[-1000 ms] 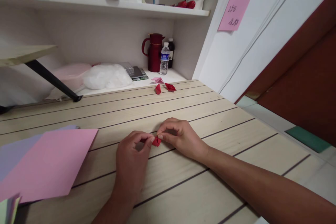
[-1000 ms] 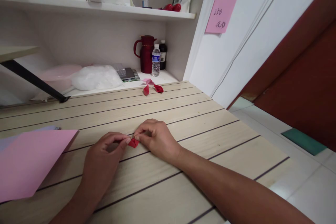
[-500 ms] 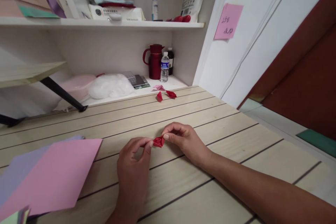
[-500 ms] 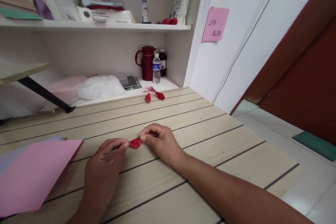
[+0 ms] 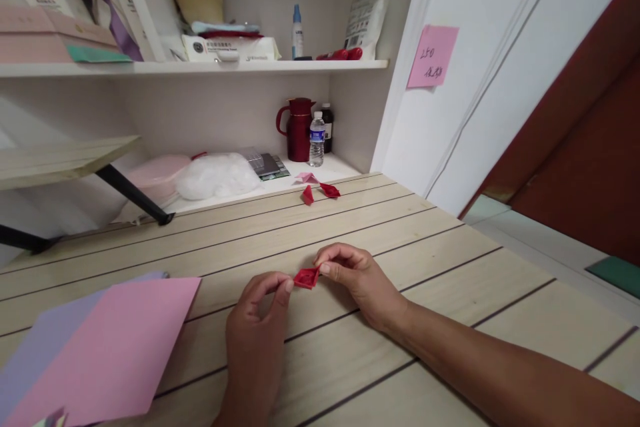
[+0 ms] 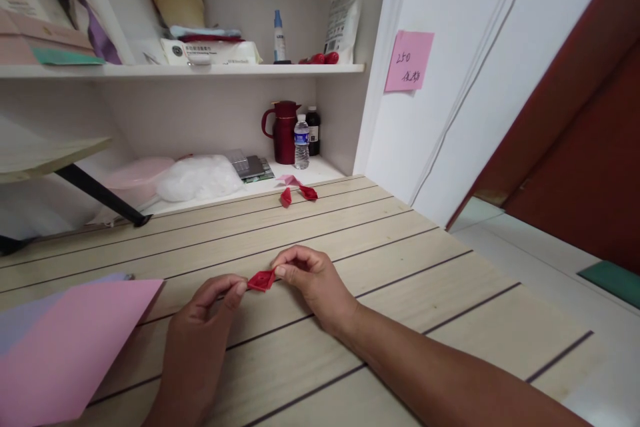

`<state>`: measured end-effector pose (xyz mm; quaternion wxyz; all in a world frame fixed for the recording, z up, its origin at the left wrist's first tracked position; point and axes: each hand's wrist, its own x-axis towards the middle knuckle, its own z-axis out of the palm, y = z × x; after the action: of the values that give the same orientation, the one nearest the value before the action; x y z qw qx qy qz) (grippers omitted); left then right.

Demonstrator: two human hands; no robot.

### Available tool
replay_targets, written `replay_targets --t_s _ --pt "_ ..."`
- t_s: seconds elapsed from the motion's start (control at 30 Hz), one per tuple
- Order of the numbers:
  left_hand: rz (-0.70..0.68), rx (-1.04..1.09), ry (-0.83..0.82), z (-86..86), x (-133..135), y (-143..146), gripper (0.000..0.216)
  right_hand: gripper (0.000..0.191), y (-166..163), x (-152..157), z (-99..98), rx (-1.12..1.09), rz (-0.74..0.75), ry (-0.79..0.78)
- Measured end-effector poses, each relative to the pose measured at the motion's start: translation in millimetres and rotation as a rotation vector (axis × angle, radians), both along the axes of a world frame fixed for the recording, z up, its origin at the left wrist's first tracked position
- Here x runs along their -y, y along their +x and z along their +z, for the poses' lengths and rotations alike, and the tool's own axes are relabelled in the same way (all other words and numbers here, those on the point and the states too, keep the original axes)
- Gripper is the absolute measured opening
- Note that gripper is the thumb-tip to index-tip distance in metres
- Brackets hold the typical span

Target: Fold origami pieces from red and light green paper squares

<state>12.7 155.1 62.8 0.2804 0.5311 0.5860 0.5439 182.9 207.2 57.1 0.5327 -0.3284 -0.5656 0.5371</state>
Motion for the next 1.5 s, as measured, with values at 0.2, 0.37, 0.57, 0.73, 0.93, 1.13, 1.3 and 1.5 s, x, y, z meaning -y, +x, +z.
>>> replay_targets --t_s 0.2,0.37,0.57,0.73,0.93,1.13,1.3,1.5 --pt "-0.047 0.001 0.017 -5.9 -4.9 2.4 0.031 0.011 5.6 0.3 1.2 0.124 -0.02 0.154" --pt "-0.028 0.027 0.01 -17.1 -8.2 3.1 0.063 0.007 7.1 2.4 4.7 0.189 -0.081 0.252" --pt "-0.071 -0.275 0.222 -13.7 -5.7 1.6 0.031 0.009 5.7 2.0 2.5 0.197 -0.104 0.17" --pt "-0.136 -0.373 0.254 -9.8 -4.4 4.3 0.03 0.012 4.6 4.0 2.1 0.167 -0.053 0.08" --pt "-0.152 -0.362 0.201 -5.9 -3.4 5.7 0.012 0.021 3.2 1.3 -2.0 0.099 -0.016 -0.05" --pt "-0.205 -0.38 0.191 -7.6 -7.8 7.0 0.014 0.024 3.4 1.4 -0.1 0.083 0.016 -0.106" --pt "-0.245 -0.434 0.18 -7.2 -7.9 8.6 0.011 0.022 4.6 1.1 0.7 0.114 0.076 -0.098" --pt "-0.277 -0.541 0.11 -1.2 -6.3 7.1 0.017 0.005 13.3 -2.3 1.3 0.244 0.141 0.012"
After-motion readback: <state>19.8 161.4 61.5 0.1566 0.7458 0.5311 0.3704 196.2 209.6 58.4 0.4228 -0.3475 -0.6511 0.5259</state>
